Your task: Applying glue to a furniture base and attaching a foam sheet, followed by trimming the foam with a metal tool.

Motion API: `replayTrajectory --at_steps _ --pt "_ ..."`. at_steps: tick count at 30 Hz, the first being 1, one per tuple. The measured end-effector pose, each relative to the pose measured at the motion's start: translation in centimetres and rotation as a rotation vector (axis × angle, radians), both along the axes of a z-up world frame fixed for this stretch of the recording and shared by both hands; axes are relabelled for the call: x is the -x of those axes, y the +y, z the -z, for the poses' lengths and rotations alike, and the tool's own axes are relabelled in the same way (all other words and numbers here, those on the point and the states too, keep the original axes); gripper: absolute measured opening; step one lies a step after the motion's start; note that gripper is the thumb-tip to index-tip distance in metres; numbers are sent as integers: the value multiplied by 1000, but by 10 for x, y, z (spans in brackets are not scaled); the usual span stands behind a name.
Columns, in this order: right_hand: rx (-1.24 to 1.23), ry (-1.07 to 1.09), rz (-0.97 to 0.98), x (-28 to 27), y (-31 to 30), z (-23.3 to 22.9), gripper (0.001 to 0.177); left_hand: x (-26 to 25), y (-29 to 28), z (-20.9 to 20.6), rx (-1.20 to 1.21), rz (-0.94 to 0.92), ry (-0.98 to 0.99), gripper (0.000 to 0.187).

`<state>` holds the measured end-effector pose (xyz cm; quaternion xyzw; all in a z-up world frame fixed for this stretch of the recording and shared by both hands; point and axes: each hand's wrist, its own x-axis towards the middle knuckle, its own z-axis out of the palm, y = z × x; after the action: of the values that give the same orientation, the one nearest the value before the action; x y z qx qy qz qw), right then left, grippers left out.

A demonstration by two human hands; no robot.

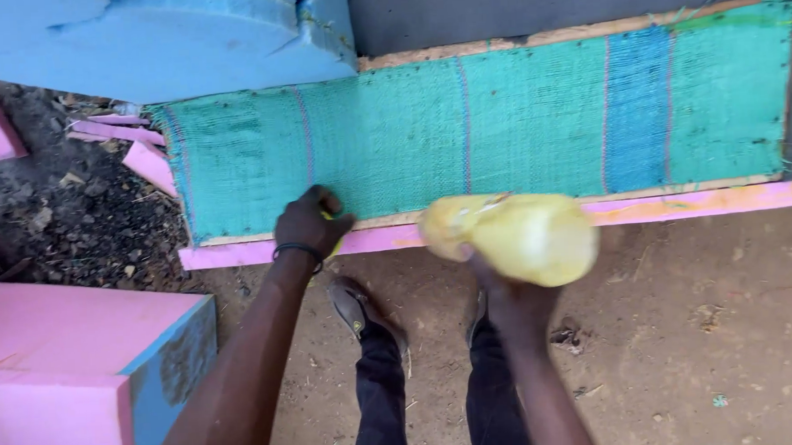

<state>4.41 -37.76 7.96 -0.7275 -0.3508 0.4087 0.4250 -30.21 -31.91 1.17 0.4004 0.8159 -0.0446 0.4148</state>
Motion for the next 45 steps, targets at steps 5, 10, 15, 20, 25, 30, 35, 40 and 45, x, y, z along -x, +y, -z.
replayTrajectory --at_steps 5,10,15,20,25,30,35,40,45 --pt "-225 -197 26 -154 58 -17 104 16 -13 -6 -11 -48 88 55" --pt "-556 -154 21 -221 99 -22 75 16 -14 6 8 -51 124 62" --pt "-429 -153 80 -163 99 19 87 19 2 14 142 -13 142 65" --pt "-59 64 0 18 84 -5 97 19 10 10 205 6 174 70" --pt "26 148 -118 68 111 -38 93 16 10 12 215 24 185 71" --pt "-180 75 -41 -51 146 -1 95 13 10 9 229 35 181 71" --pt "-424 -43 108 -215 189 5 84 13 9 8 203 29 174 67" --pt "-459 6 296 -243 227 11 72 12 10 8 209 33 169 67" --pt "-357 837 187 -154 216 68 70 7 12 -27 136 87 174 51"
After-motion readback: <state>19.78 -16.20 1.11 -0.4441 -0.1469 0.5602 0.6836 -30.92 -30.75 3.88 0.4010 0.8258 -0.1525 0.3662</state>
